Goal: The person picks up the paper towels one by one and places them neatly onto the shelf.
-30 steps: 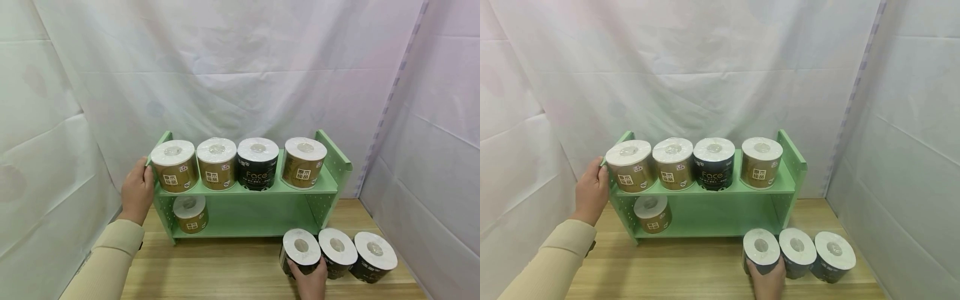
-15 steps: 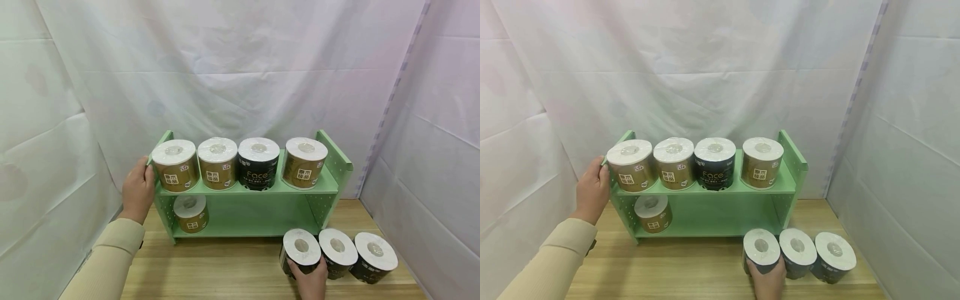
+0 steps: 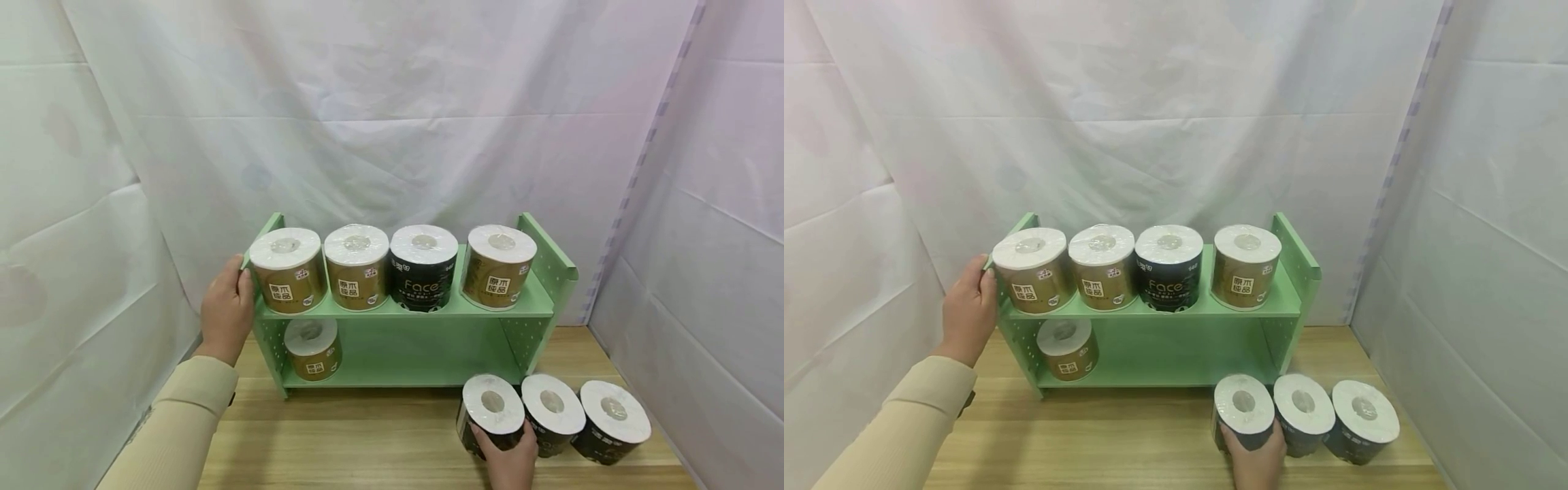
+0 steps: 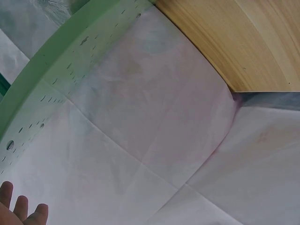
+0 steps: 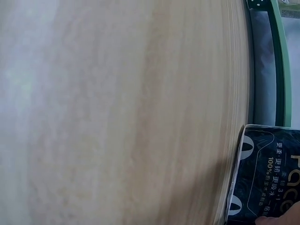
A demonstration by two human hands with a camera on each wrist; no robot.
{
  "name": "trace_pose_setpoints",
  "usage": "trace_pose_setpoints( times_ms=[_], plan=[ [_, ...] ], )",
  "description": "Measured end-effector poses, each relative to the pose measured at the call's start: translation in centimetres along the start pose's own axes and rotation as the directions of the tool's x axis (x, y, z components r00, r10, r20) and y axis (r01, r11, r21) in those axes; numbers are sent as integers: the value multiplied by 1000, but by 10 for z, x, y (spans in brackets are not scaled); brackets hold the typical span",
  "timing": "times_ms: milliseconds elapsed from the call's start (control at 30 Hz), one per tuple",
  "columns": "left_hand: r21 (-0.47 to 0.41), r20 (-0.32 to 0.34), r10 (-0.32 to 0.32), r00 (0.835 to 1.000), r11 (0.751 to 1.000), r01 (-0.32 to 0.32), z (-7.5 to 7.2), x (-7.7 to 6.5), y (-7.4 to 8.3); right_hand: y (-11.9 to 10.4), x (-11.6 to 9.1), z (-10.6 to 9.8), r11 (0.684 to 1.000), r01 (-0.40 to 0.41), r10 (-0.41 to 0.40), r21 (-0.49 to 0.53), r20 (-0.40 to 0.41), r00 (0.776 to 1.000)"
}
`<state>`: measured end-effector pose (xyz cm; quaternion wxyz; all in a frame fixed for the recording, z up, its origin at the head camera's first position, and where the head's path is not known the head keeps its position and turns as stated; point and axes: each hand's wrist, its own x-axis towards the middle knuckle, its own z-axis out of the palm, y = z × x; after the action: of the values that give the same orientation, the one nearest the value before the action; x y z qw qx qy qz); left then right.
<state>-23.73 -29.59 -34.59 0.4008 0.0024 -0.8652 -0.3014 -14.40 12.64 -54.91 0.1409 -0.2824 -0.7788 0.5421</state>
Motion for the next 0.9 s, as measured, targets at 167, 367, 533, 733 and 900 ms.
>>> trace_pose_setpoints(
  times_ms=[167,367,533,733,900],
  plan=[
    [3,-4,0,1000,1000,0,0,0,1,0,-1,-3,1000,-21,21,-3,21,1000],
    [-10,-10,7,1000,1000,-7,0,-1,1,1,-2,-5,1000,-26,26,-9,40,999],
    [-9,-3,7,1000,1000,-7,0,-1,1,2,-2,-7,1000,-21,22,-18,56,998],
    [-4,-7,11,1000,1000,-11,1,-1,0,1,-4,-7,1000,-17,17,-8,63,998],
    [2,-5,11,1000,1000,-11,1,-1,0,-3,-8,-5,999,32,-34,40,42,999]
  ],
)
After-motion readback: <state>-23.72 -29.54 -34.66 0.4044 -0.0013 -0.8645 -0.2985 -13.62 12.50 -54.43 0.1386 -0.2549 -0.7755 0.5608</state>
